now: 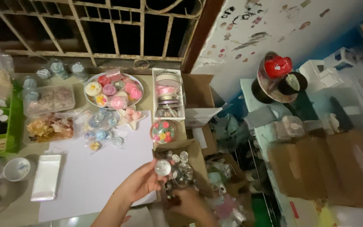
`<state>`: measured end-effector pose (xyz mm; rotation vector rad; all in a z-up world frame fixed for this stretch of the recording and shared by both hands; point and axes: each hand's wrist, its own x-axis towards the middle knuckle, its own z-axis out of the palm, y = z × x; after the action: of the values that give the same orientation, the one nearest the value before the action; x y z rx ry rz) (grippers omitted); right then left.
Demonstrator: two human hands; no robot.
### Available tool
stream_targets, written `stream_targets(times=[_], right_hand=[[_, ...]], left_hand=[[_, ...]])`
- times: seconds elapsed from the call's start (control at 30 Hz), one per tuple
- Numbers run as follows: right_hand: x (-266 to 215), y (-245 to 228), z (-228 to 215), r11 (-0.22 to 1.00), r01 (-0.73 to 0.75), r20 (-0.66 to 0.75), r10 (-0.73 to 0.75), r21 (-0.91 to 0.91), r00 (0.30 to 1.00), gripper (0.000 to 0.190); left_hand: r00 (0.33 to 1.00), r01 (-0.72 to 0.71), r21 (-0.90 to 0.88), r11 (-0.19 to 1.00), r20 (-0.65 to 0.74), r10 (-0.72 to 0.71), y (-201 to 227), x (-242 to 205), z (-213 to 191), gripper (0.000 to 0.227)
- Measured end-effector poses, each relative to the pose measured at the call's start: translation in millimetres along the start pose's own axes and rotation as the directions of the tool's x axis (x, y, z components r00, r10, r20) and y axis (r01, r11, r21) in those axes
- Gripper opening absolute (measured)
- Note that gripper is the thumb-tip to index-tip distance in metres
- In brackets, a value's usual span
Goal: Sorting and arranging small metal tea light tins from a box onto a workspace for candle preparation.
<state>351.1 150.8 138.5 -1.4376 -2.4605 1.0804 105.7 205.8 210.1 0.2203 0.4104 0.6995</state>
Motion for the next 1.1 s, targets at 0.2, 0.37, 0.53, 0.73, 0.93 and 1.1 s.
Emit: stream_targets(times=[0.2, 0.37, 0.53, 0.73, 0.93, 1.1], right_hand=[[18, -21, 61, 0.991, -0.133, 0.047, 0.132, 0.025, 0.99, 0.095], [25, -44, 53, 0.966, -0.225, 0.025, 0.223, 0.129, 0.974, 0.084], [27, -6, 27, 0.96, -0.186, 0.04, 0.181, 0.208, 0.983, 0.062], [111, 90, 46, 0.914, -0.39, -0.447, 0.395, 0.109, 0.802, 0.021], [164, 189, 108, 0.829, -0.507, -0.498, 0.552, 0.237, 0.669, 0.043], [156, 186, 110, 0.816, -0.577, -0.502, 0.482, -0.042, 0.718, 0.039]], left_hand=[[0.987, -0.155, -0.01, 0.988, -0.035, 0.155, 8, 1, -3, 0.055], [0.981, -0.182, -0.063, 0.981, -0.084, 0.177, 13, 0, -6, 0.056], [0.972, -0.202, -0.014, 0.979, -0.124, 0.199, 14, -5, -8, 0.054], [0.953, -0.225, 0.004, 0.974, -0.21, 0.22, 11, -9, -11, 0.053], [0.945, -0.218, -0.04, 0.975, -0.258, 0.2, 9, -15, -7, 0.052], [0.946, -0.205, -0.094, 0.974, -0.274, 0.173, 8, -12, -8, 0.053]])
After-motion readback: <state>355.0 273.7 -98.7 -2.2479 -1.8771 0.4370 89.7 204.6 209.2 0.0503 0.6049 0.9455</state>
